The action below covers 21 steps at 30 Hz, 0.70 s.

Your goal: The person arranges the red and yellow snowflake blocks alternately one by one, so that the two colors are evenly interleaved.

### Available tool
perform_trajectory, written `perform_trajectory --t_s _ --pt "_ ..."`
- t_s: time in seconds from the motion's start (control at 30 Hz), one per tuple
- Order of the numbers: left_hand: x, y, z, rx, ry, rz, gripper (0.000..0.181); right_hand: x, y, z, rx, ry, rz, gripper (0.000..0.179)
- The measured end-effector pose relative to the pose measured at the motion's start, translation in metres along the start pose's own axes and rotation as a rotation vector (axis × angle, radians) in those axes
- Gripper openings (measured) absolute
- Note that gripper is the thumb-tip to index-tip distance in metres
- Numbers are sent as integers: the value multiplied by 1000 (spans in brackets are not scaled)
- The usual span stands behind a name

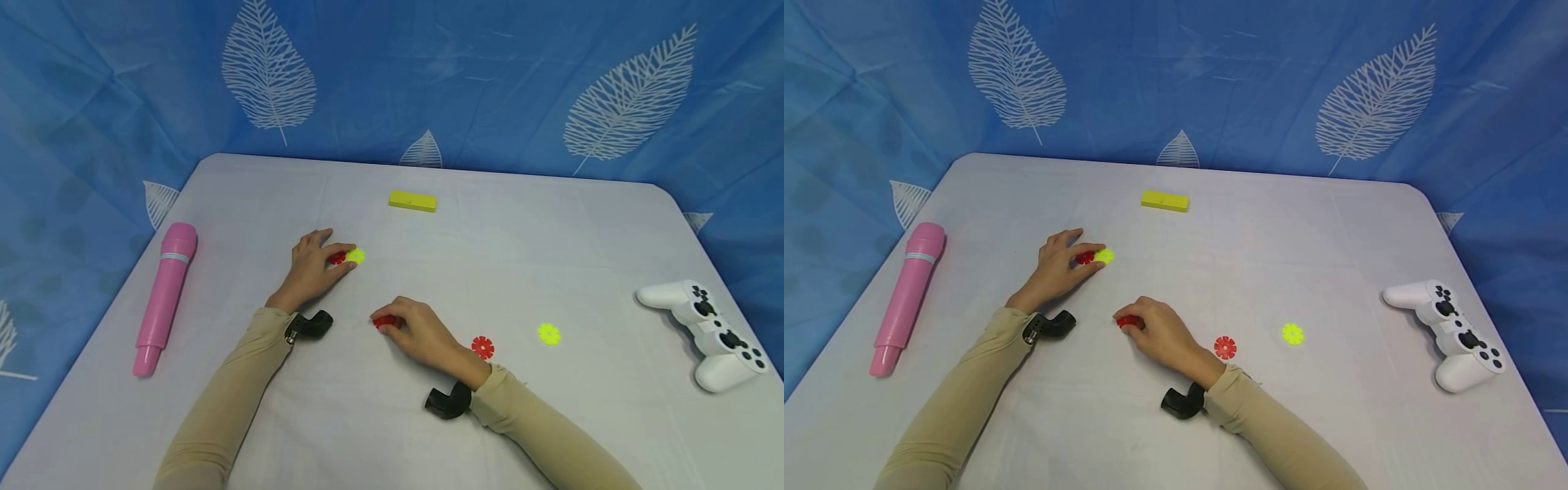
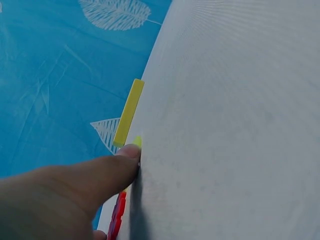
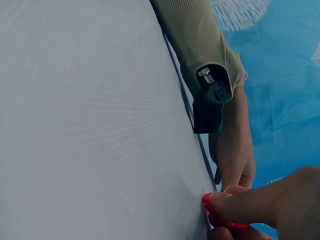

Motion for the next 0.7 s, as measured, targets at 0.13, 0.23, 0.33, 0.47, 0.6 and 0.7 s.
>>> perform_trajectory --t_s 0.13,0.23,0.33,0.47,0.6,0.7 --pt "0 0 0 4 -1 -1 40 2 -1 1 -3 -13 6 19" --pt "-1 0 0 5 -1 -3 40 5 -2 2 -8 -24 11 19" --pt "0 1 1 4 2 -2 40 8 -4 6 -30 -29 15 19" --pt "0 1 1 4 1 0 40 15 -10 15 -97 -35 27 18" --pt "0 1 1 6 -3 -2 40 24 -21 25 -165 -54 54 17" --pt "-1 1 0 8 -9 -2 40 28 -31 32 -206 -62 72 17"
Point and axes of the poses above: each hand's wrist, its own y-axis away from the middle knuckle, its own x-axis out of the back of the hand, z = x × y, the point moved 10 cm from there along -y, towards the middle knuckle, and after that the axes turned 2 degrees about -z, right-handed, at the moved point
